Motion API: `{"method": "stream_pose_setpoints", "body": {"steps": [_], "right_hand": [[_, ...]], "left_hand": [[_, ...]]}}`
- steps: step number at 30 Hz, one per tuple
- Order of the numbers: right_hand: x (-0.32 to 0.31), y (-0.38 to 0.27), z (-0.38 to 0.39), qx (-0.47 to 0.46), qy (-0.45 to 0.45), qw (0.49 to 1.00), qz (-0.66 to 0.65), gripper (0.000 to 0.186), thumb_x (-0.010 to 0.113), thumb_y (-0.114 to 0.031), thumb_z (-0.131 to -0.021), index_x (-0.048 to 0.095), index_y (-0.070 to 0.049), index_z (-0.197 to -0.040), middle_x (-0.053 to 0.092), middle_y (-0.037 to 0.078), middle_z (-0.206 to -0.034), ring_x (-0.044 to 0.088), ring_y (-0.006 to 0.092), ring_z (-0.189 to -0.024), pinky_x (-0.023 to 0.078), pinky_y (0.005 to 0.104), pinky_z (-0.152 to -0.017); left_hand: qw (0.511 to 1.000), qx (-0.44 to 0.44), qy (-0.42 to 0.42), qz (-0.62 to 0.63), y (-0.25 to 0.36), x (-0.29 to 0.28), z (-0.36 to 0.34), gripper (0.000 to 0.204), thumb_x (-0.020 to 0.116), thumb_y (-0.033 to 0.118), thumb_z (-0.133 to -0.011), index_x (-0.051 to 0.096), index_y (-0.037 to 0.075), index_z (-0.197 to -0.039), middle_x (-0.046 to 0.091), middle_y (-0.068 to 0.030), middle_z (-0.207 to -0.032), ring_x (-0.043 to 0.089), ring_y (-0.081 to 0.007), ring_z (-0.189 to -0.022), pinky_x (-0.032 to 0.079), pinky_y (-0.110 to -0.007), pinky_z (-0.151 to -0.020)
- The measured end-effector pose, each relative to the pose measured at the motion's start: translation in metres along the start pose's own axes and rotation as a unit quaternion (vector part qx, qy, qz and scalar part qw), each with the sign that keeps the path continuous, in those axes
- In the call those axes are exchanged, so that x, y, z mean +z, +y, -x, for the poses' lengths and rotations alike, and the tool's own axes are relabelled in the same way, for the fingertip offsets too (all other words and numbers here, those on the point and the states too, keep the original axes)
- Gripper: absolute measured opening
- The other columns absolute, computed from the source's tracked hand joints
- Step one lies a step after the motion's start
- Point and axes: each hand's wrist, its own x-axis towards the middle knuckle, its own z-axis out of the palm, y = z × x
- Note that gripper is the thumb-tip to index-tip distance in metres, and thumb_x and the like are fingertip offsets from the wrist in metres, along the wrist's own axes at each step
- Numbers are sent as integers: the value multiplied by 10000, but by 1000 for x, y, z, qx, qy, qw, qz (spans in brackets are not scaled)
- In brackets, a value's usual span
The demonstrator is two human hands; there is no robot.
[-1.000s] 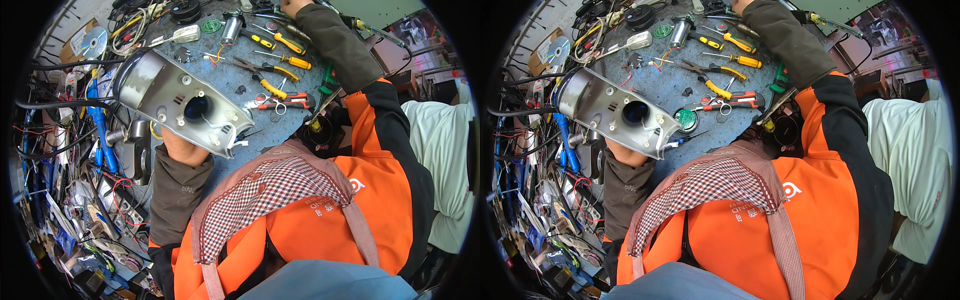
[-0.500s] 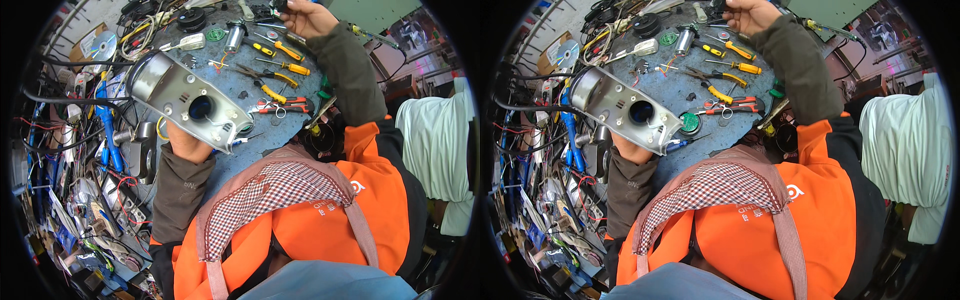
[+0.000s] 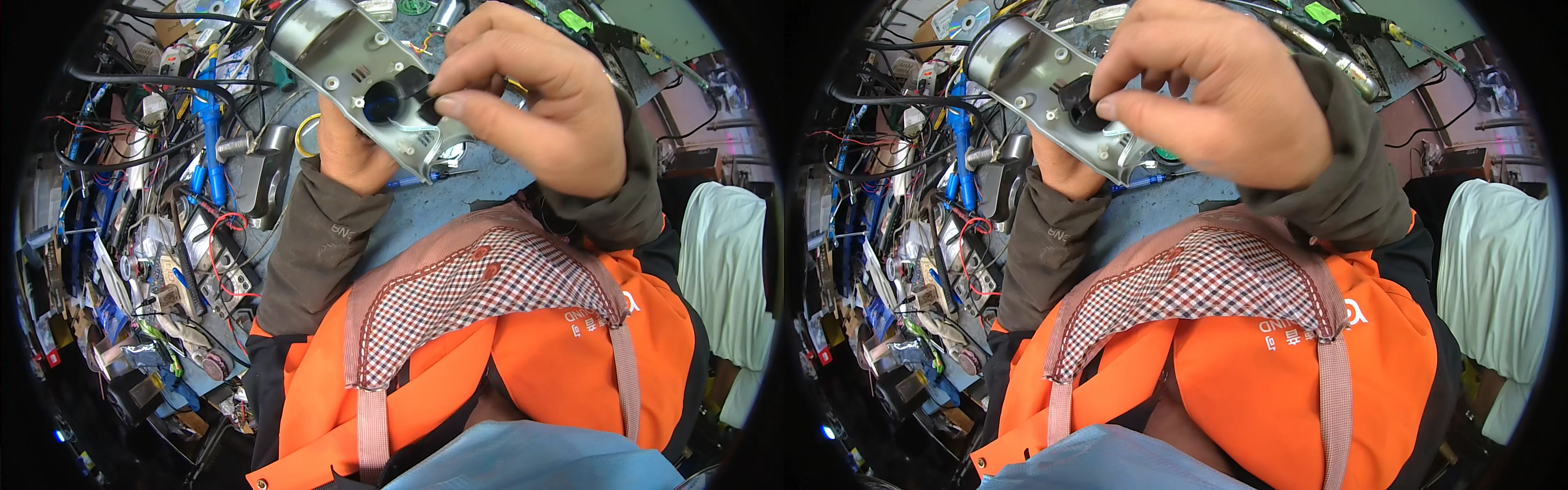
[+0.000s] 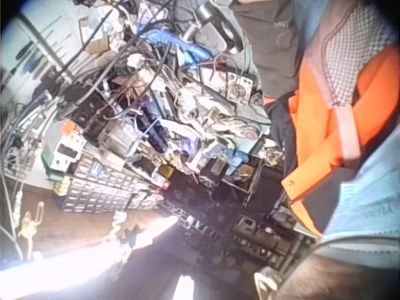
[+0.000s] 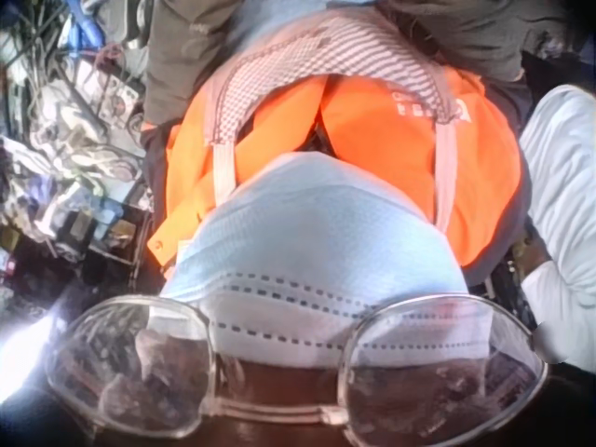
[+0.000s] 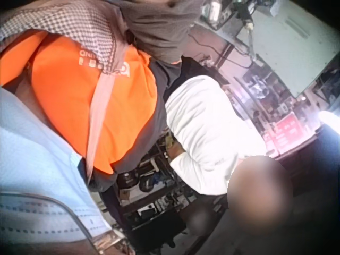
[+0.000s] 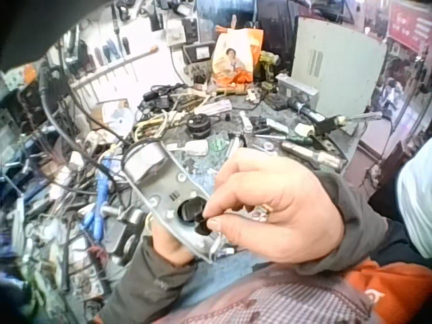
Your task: The person disassembles a small electronic device, removes a cylindrical component, and manipulates wires and internal parts. They use pliers and a screwdriver to adjust and reassemble the device on a cluttered workbench.
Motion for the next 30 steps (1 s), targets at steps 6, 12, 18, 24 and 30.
{"method": "stream_pose_setpoints", "body": {"steps": [6, 12, 18, 24, 30], "right_hand": [[32, 14, 4, -121, 57, 961, 243, 202, 790, 35, -758, 721, -31, -936, 599, 90, -850, 626, 269, -736, 510, 362, -642], [45, 14, 4, -113, 51, 941, 316, 194, 792, -18, -723, 721, -52, -900, 603, 77, -845, 641, 276, -762, 521, 381, -650], [48, 0, 0, -95, 84, 920, 372, 144, 756, -41, -800, 737, -38, -943, 669, 94, -987, 648, 248, -888, 514, 371, -788], [56, 6, 4, -73, 96, 923, 364, 121, 646, -148, -821, 712, -61, -873, 585, 229, -1399, 470, 462, -1335, 329, 624, -1102], [55, 0, -3, -16, 42, 926, 375, 151, 643, -158, -823, 721, -50, -895, 551, 288, -1448, 435, 519, -1385, 299, 673, -1130]], "left_hand": [[827, 295, -118, -464, 5, -9, 1, 721, 872, 79, -841, 391, 31, -1375, 701, -121, -1176, 720, -226, -1023, 578, -359, -859], [805, 324, -111, -484, -1, -12, 2, 709, 881, 90, -827, 418, 36, -1360, 693, -127, -1192, 716, -241, -1035, 573, -368, -862], [746, 359, -98, -552, 9, -2, 7, 704, 879, 77, -819, 422, 38, -1353, 683, -131, -1211, 703, -228, -1052, 571, -366, -867], [957, 158, -51, -237, -1, -7, 1, 720, 880, 74, -820, 412, 33, -1366, 676, -138, -1231, 700, -224, -1067, 571, -362, -880], [999, 39, -24, -19, -1, 1, 5, 732, 875, 60, -821, 415, 35, -1390, 673, -140, -1251, 696, -232, -1090, 565, -364, -905]]}}
